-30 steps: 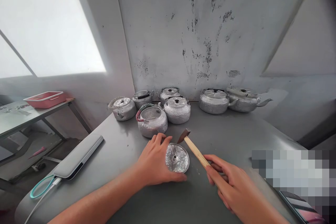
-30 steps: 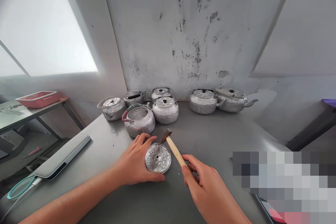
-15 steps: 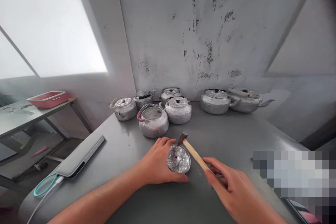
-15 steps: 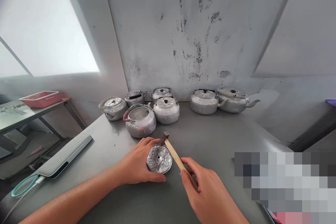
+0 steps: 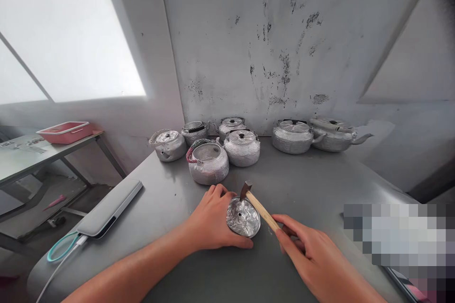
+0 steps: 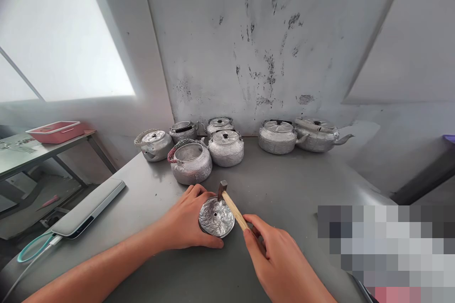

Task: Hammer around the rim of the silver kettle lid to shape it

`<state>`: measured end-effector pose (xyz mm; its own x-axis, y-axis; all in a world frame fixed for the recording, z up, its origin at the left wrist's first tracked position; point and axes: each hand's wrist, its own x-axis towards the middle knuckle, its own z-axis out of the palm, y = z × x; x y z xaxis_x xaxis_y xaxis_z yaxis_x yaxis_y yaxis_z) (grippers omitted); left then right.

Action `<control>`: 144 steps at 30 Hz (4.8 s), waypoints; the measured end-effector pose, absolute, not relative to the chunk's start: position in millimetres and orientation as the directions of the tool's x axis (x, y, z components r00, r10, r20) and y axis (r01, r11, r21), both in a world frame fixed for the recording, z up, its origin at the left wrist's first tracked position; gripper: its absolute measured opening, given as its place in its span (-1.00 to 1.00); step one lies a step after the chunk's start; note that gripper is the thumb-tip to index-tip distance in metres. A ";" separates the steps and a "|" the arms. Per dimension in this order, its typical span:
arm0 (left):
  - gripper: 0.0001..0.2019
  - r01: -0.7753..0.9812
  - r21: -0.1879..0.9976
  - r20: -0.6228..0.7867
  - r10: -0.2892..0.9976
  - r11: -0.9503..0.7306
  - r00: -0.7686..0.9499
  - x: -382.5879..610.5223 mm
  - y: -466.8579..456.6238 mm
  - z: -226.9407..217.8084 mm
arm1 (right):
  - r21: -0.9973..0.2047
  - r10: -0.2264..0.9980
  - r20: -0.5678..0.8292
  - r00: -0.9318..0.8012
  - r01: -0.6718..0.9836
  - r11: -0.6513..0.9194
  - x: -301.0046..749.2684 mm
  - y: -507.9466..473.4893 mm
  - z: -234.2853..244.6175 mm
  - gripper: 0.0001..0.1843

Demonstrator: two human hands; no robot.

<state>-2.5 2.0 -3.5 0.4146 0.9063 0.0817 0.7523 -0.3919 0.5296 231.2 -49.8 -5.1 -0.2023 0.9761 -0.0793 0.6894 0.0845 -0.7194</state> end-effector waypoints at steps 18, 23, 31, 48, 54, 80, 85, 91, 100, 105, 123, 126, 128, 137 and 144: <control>-0.07 0.766 0.530 0.114 0.926 -0.364 0.361 0.8 4.6 -6.8 | -0.879 0.882 -0.358 -0.306 0.430 -0.208 227.0 -53.4 3.4 -0.65; -0.05 0.773 0.517 0.123 0.926 -0.368 0.358 1.0 4.6 -8.5 | -0.883 0.912 -0.272 -0.307 0.456 -0.110 224.4 -59.1 7.9 -0.52; -0.09 0.767 0.535 0.129 0.931 -0.355 0.341 1.4 5.3 -8.5 | -0.877 0.918 -0.248 -0.309 0.474 -0.078 220.6 -60.3 -1.5 -0.57; -0.10 0.765 0.543 0.121 0.934 -0.346 0.336 1.4 4.8 -8.1 | -0.898 0.929 -0.225 -0.294 0.431 -0.081 219.7 -61.3 -4.0 -0.54; -0.07 0.761 0.550 0.124 0.935 -0.343 0.332 1.5 3.8 -9.7 | -0.887 0.938 -0.158 -0.308 0.461 0.002 217.7 -62.0 -4.4 -0.58; -0.04 0.760 0.550 0.110 0.932 -0.346 0.345 -0.5 4.4 -10.5 | -0.871 0.934 -0.261 -0.243 0.477 -0.119 222.5 -61.7 7.4 -0.46; -0.02 0.755 0.556 0.115 0.932 -0.348 0.345 -0.6 4.3 -11.1 | -0.864 0.926 -0.278 -0.255 0.487 -0.125 222.5 -62.2 2.2 -0.48; -0.03 0.757 0.557 0.109 0.934 -0.342 0.341 -1.2 3.6 -10.1 | -0.889 0.909 -0.313 -0.276 0.420 -0.179 222.0 -60.6 -4.2 -0.50; -0.01 0.762 0.555 0.094 0.935 -0.334 0.341 -0.4 3.0 -9.0 | -0.895 0.908 -0.299 -0.295 0.416 -0.159 221.3 -63.6 -2.8 -0.55; 0.01 0.768 0.550 0.085 0.937 -0.328 0.339 -0.5 2.6 -8.3 | -0.890 0.877 -0.341 -0.338 0.416 -0.186 222.6 -61.5 -6.8 -0.53; 0.01 0.751 0.572 0.092 0.936 -0.330 0.340 -1.0 3.8 -9.6 | -0.783 0.928 -0.238 -0.289 0.621 -0.007 216.3 -64.9 -12.7 -0.54; 0.01 0.756 0.569 0.086 0.938 -0.323 0.336 -0.7 3.7 -8.9 | -0.812 0.930 -0.233 -0.283 0.583 -0.026 213.6 -67.2 -11.7 -0.55; 0.00 0.753 0.571 0.091 0.937 -0.326 0.336 -0.5 3.5 -8.5 | -0.800 0.933 -0.233 -0.275 0.600 -0.023 213.2 -67.7 -11.9 -0.55; -0.05 0.737 0.590 0.093 0.935 -0.329 0.343 -1.3 4.1 -11.4 | -0.853 0.867 -0.372 -0.332 0.492 -0.178 217.3 -63.0 -15.7 -0.55; -0.10 0.744 0.579 0.088 0.933 -0.332 0.348 -1.0 4.3 -9.2 | -0.815 0.926 -0.247 -0.286 0.578 -0.039 215.5 -65.2 -13.5 -0.56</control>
<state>-1.0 4.3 -9.2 0.3479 0.9334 0.0877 0.7443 -0.3319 0.5795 215.5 -65.2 -13.5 -0.2864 0.9256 -0.2473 0.5783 -0.0388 -0.8149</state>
